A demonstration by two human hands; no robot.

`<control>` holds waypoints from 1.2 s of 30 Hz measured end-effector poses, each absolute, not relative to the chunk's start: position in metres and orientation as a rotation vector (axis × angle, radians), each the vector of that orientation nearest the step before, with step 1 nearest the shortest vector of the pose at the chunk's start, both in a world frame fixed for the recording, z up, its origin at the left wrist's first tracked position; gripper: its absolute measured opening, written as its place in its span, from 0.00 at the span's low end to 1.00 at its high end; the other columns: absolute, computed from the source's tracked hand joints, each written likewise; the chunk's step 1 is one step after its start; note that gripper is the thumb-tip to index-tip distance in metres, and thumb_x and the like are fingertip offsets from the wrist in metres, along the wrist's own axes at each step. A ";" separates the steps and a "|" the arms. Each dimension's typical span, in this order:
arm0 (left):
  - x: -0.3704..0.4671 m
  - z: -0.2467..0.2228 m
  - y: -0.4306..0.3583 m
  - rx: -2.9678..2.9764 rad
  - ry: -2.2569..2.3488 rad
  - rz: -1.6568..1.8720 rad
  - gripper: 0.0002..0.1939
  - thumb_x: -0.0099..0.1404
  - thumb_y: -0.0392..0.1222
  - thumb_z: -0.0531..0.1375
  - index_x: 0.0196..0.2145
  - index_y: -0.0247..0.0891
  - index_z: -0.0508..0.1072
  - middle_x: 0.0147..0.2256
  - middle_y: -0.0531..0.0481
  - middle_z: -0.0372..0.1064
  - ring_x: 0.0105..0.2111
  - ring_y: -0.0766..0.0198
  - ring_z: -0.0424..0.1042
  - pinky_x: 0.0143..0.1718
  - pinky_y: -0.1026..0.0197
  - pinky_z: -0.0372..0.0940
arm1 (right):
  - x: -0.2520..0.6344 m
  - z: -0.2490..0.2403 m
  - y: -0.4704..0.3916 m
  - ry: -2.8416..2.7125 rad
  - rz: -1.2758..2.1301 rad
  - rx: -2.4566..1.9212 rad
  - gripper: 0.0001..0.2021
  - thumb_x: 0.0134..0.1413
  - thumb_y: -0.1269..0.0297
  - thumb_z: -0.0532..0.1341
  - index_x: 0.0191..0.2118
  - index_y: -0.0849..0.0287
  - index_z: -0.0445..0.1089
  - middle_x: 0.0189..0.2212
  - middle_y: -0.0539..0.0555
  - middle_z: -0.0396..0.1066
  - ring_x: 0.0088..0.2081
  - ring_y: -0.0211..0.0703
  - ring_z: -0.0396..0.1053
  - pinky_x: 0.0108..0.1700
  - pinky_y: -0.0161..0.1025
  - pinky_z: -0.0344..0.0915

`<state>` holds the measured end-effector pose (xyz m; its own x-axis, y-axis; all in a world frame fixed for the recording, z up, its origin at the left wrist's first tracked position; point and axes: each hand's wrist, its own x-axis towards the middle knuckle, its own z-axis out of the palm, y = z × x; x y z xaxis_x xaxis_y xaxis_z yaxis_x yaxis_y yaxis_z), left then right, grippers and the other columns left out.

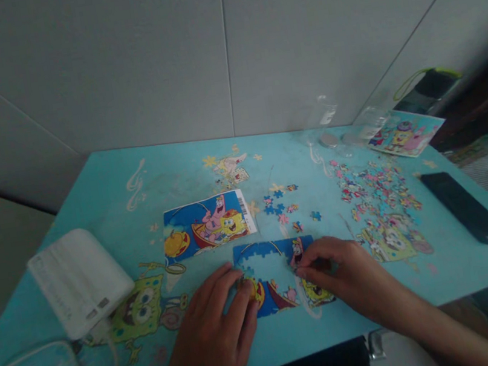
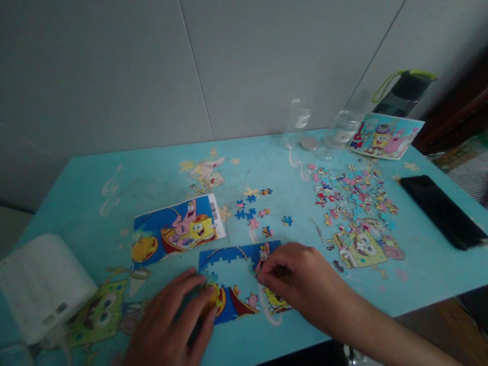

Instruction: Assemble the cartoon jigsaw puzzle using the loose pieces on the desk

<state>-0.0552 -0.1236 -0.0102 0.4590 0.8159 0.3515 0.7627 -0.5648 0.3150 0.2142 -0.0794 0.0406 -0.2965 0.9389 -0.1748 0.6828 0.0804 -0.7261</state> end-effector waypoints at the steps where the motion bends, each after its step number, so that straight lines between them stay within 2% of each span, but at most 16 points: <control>1: -0.055 -0.010 -0.123 2.588 1.403 0.723 0.10 0.74 0.37 0.56 0.50 0.37 0.73 0.53 0.40 0.67 0.58 0.48 0.66 0.54 0.43 0.69 | 0.214 0.040 -0.078 -2.037 1.026 -1.581 0.03 0.60 0.66 0.67 0.35 0.52 0.79 0.36 0.49 0.79 0.38 0.40 0.74 0.42 0.38 0.67; 10: -0.054 -0.009 -0.122 2.595 1.410 0.727 0.10 0.74 0.37 0.56 0.50 0.37 0.73 0.53 0.40 0.67 0.58 0.48 0.65 0.54 0.42 0.70 | 0.229 0.040 -0.078 -2.157 0.868 -1.568 0.08 0.66 0.62 0.62 0.39 0.52 0.80 0.37 0.53 0.75 0.39 0.44 0.73 0.43 0.41 0.68; 14: -0.055 -0.012 -0.123 2.585 1.419 0.723 0.10 0.74 0.38 0.56 0.51 0.37 0.72 0.54 0.40 0.67 0.58 0.49 0.65 0.55 0.42 0.69 | 0.231 0.039 -0.083 -2.217 0.850 -1.479 0.06 0.64 0.63 0.64 0.45 0.51 0.79 0.40 0.54 0.75 0.42 0.45 0.73 0.46 0.43 0.70; 20: -0.053 -0.011 -0.123 2.572 1.422 0.724 0.10 0.74 0.37 0.56 0.50 0.38 0.72 0.54 0.41 0.67 0.59 0.49 0.64 0.56 0.42 0.68 | 0.223 0.029 -0.089 -2.294 0.780 -1.479 0.13 0.62 0.65 0.67 0.51 0.52 0.76 0.43 0.55 0.74 0.44 0.48 0.73 0.49 0.47 0.71; 31: -0.052 -0.009 -0.121 2.555 1.410 0.743 0.10 0.73 0.36 0.56 0.51 0.37 0.72 0.53 0.40 0.66 0.58 0.48 0.65 0.54 0.42 0.70 | 0.227 0.020 -0.079 -2.313 0.732 -1.417 0.13 0.63 0.65 0.66 0.53 0.52 0.75 0.44 0.56 0.74 0.46 0.48 0.73 0.51 0.48 0.71; 36: -0.052 -0.007 -0.121 2.563 1.398 0.777 0.10 0.73 0.36 0.56 0.50 0.37 0.72 0.53 0.40 0.66 0.57 0.49 0.66 0.53 0.42 0.71 | 0.227 0.016 -0.079 -2.251 0.746 -1.453 0.08 0.61 0.65 0.67 0.45 0.53 0.74 0.42 0.54 0.74 0.44 0.48 0.73 0.49 0.47 0.70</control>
